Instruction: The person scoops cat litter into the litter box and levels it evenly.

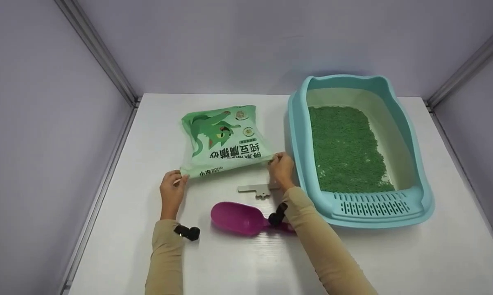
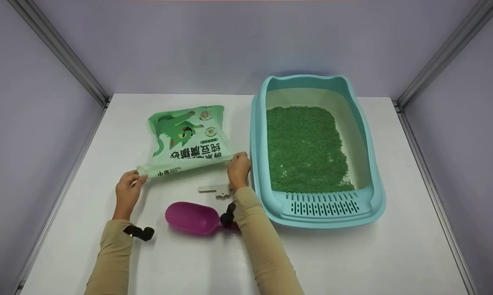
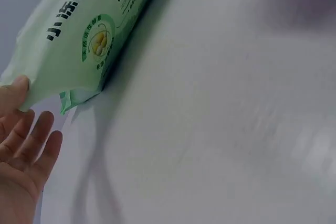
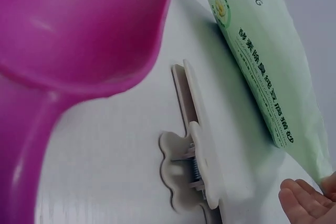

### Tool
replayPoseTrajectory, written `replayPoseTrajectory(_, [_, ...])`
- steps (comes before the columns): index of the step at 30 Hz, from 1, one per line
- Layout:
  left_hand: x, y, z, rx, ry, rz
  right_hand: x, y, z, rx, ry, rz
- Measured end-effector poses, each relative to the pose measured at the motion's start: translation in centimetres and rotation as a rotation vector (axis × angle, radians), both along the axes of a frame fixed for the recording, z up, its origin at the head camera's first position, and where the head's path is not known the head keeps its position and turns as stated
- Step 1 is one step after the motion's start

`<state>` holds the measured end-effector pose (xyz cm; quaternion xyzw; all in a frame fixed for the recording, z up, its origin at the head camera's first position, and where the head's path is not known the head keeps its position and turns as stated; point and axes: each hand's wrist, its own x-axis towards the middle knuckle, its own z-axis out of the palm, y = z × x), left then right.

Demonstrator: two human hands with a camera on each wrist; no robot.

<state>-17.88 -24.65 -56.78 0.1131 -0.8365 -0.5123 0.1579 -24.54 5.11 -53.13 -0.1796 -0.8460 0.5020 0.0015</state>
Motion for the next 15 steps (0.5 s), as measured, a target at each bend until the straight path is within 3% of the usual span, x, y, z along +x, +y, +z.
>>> replayPoseTrajectory(6, [-0.5,0.41,0.63,0.095,-0.172,0.044,-0.53,-0.18,0.35,-0.122,-0.066,-0.033])
replayPoseTrajectory(11, [-0.71,0.64,0.83,0.254,-0.205,0.076,-0.64,-0.17,0.28,-0.093,-0.075,-0.031])
replayPoseTrajectory(15, [-0.63,0.79,0.8,0.294,-0.222,0.079,-0.46,-0.1,0.04,-0.021,-0.046,-0.017])
